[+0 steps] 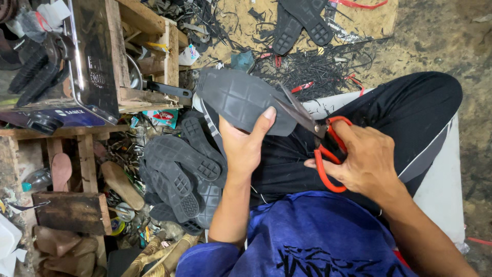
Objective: The person sits cross-legged and uses shears to trim the edges of multiple black rubber shoe soles. They pick up each sole, cut along its perimeter, and place the trimmed sole aside, repeating this process for several soles.
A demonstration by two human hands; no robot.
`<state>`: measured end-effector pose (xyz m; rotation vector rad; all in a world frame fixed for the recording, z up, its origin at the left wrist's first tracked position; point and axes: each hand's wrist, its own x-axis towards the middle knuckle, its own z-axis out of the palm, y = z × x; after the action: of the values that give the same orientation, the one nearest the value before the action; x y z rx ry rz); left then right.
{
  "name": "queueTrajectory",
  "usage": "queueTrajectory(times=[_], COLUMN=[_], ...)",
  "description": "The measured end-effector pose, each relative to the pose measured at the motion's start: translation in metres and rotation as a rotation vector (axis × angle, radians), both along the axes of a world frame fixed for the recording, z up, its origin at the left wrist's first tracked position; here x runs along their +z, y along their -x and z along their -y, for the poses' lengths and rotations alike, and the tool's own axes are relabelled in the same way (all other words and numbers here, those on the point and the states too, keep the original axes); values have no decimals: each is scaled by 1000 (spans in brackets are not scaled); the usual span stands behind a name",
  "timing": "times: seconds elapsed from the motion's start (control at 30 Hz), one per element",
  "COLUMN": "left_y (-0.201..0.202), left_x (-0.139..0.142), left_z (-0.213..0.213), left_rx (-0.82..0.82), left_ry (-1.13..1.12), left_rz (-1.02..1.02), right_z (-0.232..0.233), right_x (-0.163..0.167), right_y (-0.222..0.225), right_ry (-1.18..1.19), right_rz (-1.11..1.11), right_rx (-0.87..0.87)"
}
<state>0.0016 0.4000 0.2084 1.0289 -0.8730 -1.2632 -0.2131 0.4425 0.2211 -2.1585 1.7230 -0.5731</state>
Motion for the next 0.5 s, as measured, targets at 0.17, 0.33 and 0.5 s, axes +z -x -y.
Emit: queueTrajectory(times=[0.17,0.33,0.5], left_y=[-11,-8,1], left_x=[-6,-12,-10], left_z=[6,11,1], left_rx=[-53,23,41], left_ry=[-66,-99,4], left_rz=[-59,-188,-7], right_z=[-2,-9,-10], right_x=[-4,-6,-6], right_y=[7,6,-3], right_ry=[-102,-195,-122], right_rz=[-2,72,68], right_rx=[16,7,-7])
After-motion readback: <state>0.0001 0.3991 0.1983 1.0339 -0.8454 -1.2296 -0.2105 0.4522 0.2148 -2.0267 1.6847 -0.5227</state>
